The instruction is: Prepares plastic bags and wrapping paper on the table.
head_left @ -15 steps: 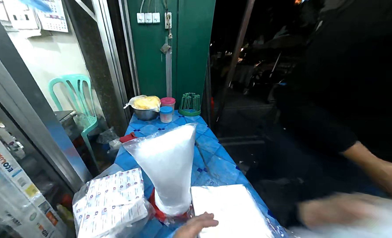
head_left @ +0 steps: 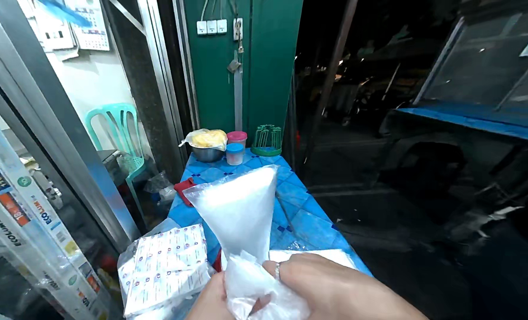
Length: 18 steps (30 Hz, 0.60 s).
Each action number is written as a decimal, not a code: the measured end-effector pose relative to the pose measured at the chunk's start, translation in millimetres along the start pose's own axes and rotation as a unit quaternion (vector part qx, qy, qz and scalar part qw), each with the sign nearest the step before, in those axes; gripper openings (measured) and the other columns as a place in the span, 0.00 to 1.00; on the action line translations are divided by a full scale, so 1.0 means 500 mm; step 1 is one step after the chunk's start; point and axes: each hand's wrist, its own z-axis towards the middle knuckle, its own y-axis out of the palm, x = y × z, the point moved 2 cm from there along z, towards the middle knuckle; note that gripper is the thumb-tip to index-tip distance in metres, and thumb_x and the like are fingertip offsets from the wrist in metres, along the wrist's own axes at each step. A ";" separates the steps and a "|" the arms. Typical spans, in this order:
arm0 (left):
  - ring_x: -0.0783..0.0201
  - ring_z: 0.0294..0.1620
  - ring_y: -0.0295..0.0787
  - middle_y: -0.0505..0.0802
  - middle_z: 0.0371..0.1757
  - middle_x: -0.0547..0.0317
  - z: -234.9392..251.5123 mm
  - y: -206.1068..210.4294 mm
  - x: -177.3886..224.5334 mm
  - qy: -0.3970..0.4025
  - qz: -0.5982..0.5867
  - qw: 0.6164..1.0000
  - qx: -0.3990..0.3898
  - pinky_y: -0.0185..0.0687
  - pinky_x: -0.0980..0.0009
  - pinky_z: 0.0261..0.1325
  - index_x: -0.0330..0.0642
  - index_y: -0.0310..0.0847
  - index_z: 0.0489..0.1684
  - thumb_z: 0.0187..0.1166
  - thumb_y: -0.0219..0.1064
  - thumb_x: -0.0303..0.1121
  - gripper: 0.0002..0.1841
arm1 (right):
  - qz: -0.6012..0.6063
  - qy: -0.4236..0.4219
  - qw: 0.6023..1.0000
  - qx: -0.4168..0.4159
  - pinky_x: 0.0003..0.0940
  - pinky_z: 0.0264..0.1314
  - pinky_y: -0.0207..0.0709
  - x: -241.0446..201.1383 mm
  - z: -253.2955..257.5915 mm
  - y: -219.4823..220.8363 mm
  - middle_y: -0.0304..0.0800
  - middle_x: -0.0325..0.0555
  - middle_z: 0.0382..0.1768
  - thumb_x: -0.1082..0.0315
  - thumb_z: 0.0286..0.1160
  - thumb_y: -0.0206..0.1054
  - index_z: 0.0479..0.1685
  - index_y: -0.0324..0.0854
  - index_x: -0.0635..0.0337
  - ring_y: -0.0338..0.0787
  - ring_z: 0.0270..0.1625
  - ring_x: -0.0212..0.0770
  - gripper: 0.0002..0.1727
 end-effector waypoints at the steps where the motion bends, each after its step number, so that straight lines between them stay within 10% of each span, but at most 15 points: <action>1: 0.83 0.44 0.90 0.94 0.39 0.72 -0.003 0.001 -0.002 0.000 0.000 1.000 0.018 0.87 0.78 0.57 0.34 0.83 0.49 0.73 0.71 0.22 0.09 | -0.006 0.006 1.000 -0.008 0.67 0.47 0.78 0.014 -0.005 -0.001 0.89 0.61 0.37 0.50 0.62 0.83 0.61 0.79 0.64 0.90 0.44 0.64 0.34; 4: 0.83 0.47 0.90 0.94 0.42 0.74 -0.023 0.005 -0.014 0.033 -0.049 0.995 0.074 0.87 0.77 0.59 0.34 0.81 0.52 0.77 0.67 0.20 0.09 | 0.065 0.005 0.996 0.066 0.62 0.51 0.82 0.074 -0.034 0.006 0.92 0.60 0.43 0.54 0.60 0.84 0.62 0.83 0.64 0.92 0.46 0.58 0.32; 8: 0.83 0.45 0.91 0.95 0.39 0.79 -0.049 0.012 -0.028 -0.005 -0.115 0.987 0.111 0.87 0.77 0.57 0.40 0.81 0.49 0.77 0.64 0.18 0.09 | 0.314 -0.055 0.920 0.227 0.15 0.43 0.82 0.124 -0.045 0.060 0.89 0.24 0.35 0.67 0.56 0.83 0.45 0.84 0.55 0.86 0.37 0.15 0.18; 14: 0.74 0.55 0.89 0.88 0.57 0.69 -0.024 -0.025 -0.050 0.020 -0.132 0.991 -0.028 0.87 0.69 0.61 0.35 0.57 0.74 0.68 0.71 0.27 0.34 | 0.385 -0.087 0.881 0.259 0.14 0.45 0.82 0.118 -0.053 0.109 0.90 0.20 0.36 0.79 0.57 0.76 0.43 0.85 0.55 0.86 0.39 0.12 0.15; 18: 0.80 0.51 0.89 0.92 0.53 0.70 -0.025 0.032 -0.041 0.027 -0.129 0.989 0.070 0.87 0.75 0.59 0.30 0.72 0.66 0.75 0.56 0.14 0.20 | 0.428 -0.020 0.847 0.314 0.20 0.47 0.86 0.092 -0.048 0.132 0.92 0.25 0.38 0.82 0.58 0.74 0.50 0.80 0.60 0.90 0.40 0.19 0.19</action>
